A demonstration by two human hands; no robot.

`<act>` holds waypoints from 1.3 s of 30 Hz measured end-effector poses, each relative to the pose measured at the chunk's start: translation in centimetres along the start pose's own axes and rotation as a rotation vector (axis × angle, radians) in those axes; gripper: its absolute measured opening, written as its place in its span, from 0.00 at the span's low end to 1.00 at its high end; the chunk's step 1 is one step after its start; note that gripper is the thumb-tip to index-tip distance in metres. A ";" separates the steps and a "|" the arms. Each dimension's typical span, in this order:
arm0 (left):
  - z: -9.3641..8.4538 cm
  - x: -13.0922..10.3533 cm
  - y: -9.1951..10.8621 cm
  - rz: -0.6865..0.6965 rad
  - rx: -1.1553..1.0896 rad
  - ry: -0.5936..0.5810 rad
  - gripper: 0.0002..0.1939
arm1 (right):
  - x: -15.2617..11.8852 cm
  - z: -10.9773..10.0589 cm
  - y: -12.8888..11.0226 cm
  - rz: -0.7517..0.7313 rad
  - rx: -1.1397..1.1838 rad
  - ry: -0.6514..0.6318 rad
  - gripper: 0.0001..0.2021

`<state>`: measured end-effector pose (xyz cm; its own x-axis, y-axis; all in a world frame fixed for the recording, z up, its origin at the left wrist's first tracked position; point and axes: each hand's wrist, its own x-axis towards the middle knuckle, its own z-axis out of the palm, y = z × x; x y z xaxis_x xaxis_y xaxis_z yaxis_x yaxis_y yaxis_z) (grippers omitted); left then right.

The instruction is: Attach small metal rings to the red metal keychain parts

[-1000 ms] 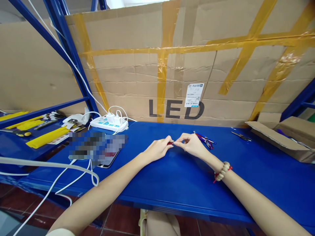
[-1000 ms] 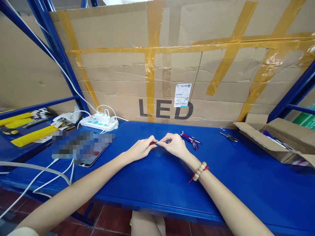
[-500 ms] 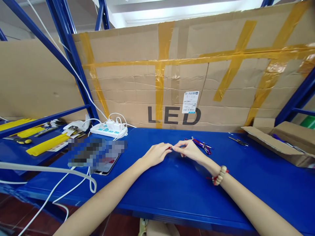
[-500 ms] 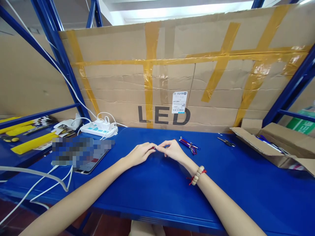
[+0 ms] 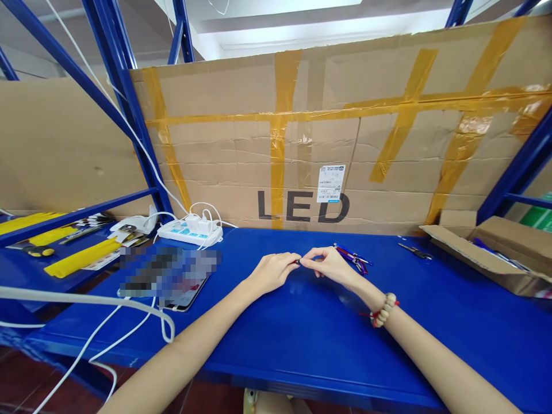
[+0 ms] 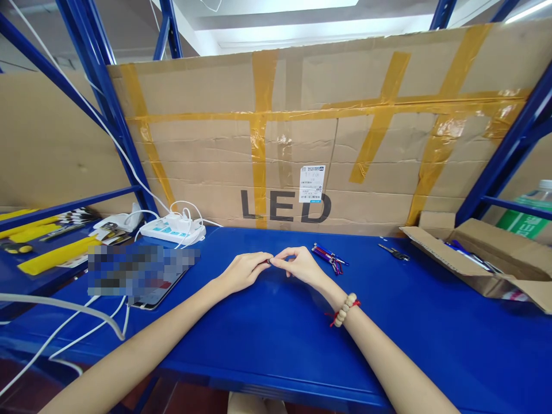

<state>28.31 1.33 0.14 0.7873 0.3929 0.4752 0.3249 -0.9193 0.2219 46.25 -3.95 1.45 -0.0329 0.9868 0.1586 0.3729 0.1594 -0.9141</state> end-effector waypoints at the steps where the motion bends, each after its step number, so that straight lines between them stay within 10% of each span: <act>1: 0.0 0.0 0.0 -0.004 -0.006 0.003 0.10 | 0.0 -0.1 -0.1 0.002 -0.006 -0.002 0.17; 24: 0.2 -0.4 0.2 -0.054 -0.073 -0.146 0.11 | -0.6 -0.1 1.1 -0.280 -0.548 -0.195 0.17; 39: 0.1 0.0 0.3 -0.041 -0.102 -0.026 0.09 | 0.2 0.6 1.6 0.036 -0.015 -0.301 0.26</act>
<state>28.43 1.05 0.15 0.7882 0.4285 0.4416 0.3032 -0.8950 0.3273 46.24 -3.51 -0.19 -0.2916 0.9565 0.0064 0.3925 0.1258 -0.9111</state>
